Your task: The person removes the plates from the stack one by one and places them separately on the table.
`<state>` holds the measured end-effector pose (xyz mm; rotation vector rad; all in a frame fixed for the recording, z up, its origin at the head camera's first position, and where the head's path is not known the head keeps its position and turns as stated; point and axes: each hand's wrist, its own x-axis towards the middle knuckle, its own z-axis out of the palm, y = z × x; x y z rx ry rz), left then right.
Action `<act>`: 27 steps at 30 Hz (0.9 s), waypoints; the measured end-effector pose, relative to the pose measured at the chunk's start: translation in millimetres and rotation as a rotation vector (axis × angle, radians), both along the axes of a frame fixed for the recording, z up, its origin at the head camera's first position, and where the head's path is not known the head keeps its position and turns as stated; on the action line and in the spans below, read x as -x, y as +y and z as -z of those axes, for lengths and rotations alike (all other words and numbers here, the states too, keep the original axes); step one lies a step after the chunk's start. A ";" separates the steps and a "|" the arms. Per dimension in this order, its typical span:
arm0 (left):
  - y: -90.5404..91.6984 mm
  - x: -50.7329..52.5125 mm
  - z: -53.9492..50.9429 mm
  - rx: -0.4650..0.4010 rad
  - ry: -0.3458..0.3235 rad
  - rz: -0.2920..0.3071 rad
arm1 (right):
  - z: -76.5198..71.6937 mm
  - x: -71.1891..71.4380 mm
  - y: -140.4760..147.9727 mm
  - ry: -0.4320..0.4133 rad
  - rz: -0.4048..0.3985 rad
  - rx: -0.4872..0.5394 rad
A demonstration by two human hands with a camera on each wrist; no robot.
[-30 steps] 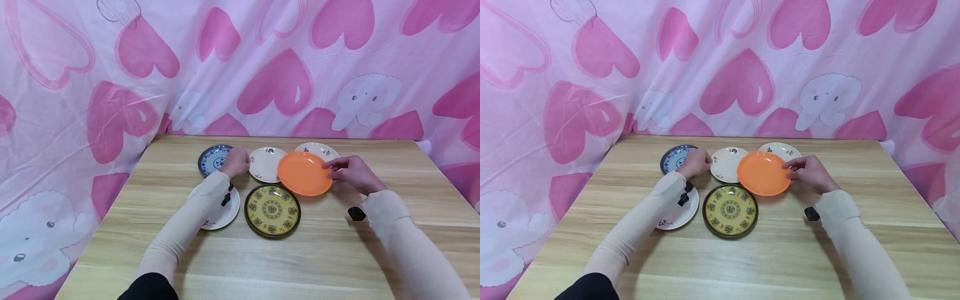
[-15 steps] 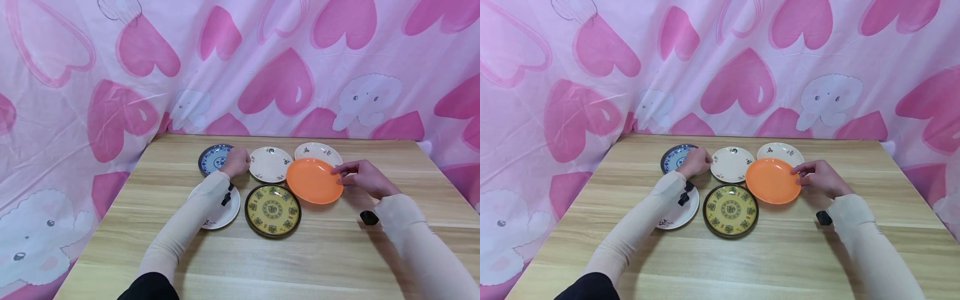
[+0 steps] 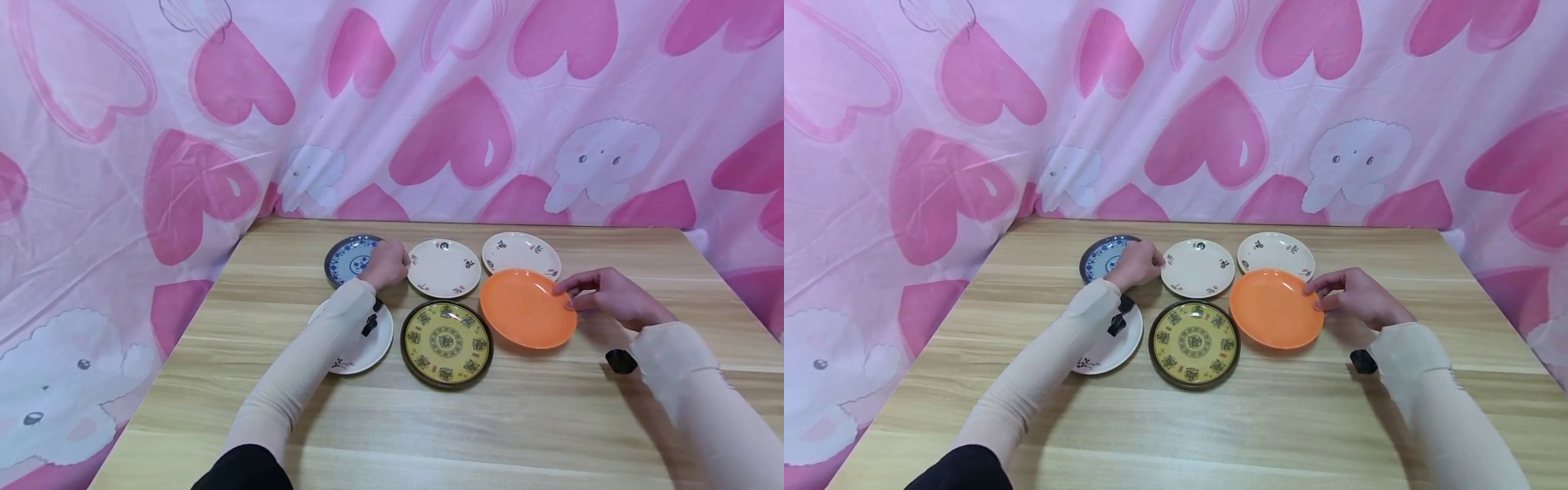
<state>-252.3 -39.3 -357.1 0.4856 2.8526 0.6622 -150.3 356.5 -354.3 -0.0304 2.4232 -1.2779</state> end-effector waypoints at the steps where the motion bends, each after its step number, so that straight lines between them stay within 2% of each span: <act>1: 0.0 0.1 0.1 0.001 -0.004 0.002 | 0.6 -0.5 1.5 -0.007 -0.005 0.001; 8: 0.2 -0.1 -1.2 0.014 0.033 0.018 | 3.9 -1.6 12.4 -0.024 -0.045 0.017; 13: -0.5 -0.5 -1.0 0.003 0.013 -0.006 | 5.1 -2.0 17.2 -0.053 -0.069 0.006; 27: -0.6 -0.8 -1.8 0.004 -0.021 -0.030 | 5.8 -2.2 18.2 -0.051 -0.116 -0.012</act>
